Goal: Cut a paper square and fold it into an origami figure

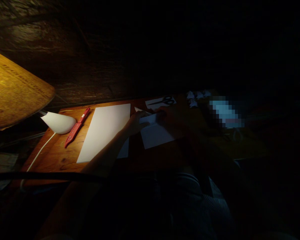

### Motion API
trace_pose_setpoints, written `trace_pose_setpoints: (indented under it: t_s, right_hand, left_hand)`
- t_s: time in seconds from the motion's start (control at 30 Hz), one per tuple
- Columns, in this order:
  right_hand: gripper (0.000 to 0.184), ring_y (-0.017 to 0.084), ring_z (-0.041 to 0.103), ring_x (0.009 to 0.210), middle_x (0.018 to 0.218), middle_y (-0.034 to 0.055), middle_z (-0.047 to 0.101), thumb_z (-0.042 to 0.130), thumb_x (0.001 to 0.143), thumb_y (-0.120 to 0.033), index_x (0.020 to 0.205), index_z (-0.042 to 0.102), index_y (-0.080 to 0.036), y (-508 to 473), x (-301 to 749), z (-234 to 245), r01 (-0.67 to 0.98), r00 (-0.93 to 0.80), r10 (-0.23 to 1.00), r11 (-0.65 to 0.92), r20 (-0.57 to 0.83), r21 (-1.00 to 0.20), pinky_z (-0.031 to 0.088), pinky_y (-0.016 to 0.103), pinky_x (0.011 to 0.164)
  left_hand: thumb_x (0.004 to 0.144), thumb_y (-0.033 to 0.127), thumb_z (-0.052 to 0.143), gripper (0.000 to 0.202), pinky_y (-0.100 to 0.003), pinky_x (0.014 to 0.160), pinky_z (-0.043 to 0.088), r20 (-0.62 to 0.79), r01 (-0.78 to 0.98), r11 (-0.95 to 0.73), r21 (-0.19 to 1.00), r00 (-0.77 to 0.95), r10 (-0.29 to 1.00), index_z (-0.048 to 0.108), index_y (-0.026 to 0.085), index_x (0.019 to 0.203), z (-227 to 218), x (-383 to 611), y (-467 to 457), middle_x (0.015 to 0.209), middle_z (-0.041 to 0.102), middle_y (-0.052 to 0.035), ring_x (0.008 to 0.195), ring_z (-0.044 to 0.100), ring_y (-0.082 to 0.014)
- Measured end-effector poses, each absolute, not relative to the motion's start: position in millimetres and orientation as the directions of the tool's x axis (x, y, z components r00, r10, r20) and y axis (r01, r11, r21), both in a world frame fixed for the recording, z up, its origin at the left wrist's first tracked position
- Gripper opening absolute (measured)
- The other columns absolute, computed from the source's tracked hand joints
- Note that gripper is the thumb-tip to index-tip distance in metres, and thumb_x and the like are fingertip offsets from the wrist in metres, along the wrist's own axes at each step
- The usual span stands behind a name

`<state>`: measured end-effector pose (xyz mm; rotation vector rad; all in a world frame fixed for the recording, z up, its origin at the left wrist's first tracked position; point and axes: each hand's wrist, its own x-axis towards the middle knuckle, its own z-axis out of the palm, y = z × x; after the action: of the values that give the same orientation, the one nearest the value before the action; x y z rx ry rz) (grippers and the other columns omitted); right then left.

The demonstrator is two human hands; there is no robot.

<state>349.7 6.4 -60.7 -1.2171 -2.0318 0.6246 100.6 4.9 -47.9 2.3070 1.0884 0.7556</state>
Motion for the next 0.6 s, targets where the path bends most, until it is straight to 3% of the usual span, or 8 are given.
trace_pose_setpoints:
  t_s: [0.2,0.4,0.5,0.6]
  right_hand:
    - [0.020,0.020,0.066,0.084,0.094,0.0061,0.075,0.058,0.084,-0.024,0.098,0.071,-0.018,4.3,349.7,-56.1,0.549,-0.342,0.887,0.457,0.312,-0.700,0.047,0.030,0.074]
    - [0.028,0.023,0.067,0.096,0.108,0.0075,0.074,0.066,0.083,-0.029,0.109,0.068,-0.019,-3.5,346.4,-50.4,0.591,-0.331,0.897,0.439,0.293,-0.677,0.049,0.033,0.082]
    - [0.042,0.027,0.066,0.103,0.117,0.0107,0.071,0.074,0.076,-0.030,0.116,0.065,-0.018,-5.5,344.8,-47.9,0.644,-0.355,0.895,0.443,0.270,-0.623,0.050,0.038,0.088]
    - [0.045,0.028,0.066,0.106,0.120,0.0099,0.070,0.076,0.074,-0.028,0.117,0.064,-0.021,-4.4,344.2,-48.4,0.650,-0.370,0.892,0.448,0.260,-0.613,0.050,0.039,0.091]
  left_hand:
    - [0.079,0.019,0.073,0.047,-0.043,0.095,0.053,0.291,0.479,-0.591,0.649,0.561,0.775,0.063,0.021,0.124,-43.9,102.4,1.7,0.120,0.070,-0.0090,0.109,0.065,-0.0245]
    - [0.088,0.018,0.066,0.024,-0.047,0.102,0.048,0.275,0.498,-0.694,0.519,0.672,0.688,0.078,0.027,0.107,-39.2,103.0,0.9,0.120,0.068,-0.0074,0.112,0.062,-0.0251]
    - [0.090,0.019,0.064,0.022,-0.047,0.101,0.048,0.248,0.505,-0.710,0.490,0.700,0.669,0.081,0.030,0.100,-39.2,103.3,2.0,0.125,0.066,-0.0068,0.113,0.059,-0.0258]
    - [0.089,0.016,0.065,0.024,-0.048,0.104,0.046,0.242,0.500,-0.719,0.482,0.713,0.658,0.082,0.032,0.096,-40.0,103.2,3.2,0.128,0.065,-0.0039,0.116,0.057,-0.0257]
